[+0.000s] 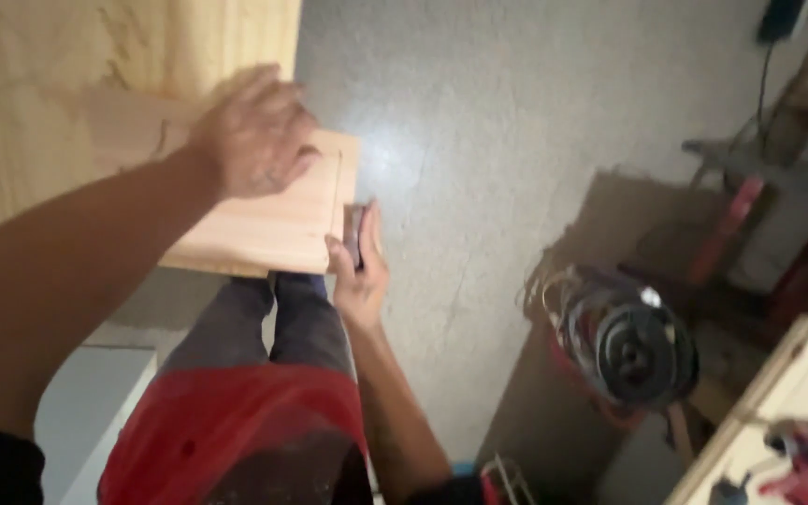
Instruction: The person sands multiple small wooden panels on a workbench using a sanding block. They hold each panel with one hand and rub the surface with the sanding block in the other, then place the finished panel into a stack.
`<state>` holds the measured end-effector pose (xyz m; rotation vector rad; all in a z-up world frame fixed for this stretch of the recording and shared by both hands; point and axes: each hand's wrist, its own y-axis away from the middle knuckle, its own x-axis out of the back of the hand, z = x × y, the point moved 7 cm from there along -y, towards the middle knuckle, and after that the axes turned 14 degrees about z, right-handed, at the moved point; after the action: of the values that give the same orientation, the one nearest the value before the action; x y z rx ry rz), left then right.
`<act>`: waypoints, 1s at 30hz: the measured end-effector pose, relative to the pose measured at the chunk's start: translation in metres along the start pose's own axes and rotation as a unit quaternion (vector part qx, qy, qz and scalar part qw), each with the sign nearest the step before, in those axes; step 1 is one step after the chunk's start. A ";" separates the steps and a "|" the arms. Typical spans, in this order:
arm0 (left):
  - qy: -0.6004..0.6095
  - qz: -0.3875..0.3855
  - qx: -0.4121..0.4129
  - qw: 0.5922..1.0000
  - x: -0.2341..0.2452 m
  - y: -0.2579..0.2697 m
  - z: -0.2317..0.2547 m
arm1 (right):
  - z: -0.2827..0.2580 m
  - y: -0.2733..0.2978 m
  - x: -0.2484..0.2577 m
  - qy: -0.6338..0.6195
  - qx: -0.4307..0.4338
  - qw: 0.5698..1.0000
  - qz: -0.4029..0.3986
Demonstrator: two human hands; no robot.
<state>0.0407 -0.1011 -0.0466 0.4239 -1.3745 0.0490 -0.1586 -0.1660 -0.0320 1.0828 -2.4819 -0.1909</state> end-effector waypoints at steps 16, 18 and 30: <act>-0.037 -0.005 -0.012 0.999 0.008 0.016 0.019 | -0.009 -0.009 -0.012 0.155 0.151 0.974 0.063; -0.024 0.053 -0.003 0.998 0.021 0.008 0.002 | -0.041 -0.067 -0.023 0.032 0.219 0.970 0.097; 0.002 0.123 -0.016 0.992 0.026 0.010 0.002 | 0.012 -0.149 -0.021 -0.284 -0.187 0.936 -0.092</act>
<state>0.0410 -0.0981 -0.0192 0.2263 -1.4159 0.2296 -0.0518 -0.2537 -0.0921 1.2091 -2.6457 -1.1280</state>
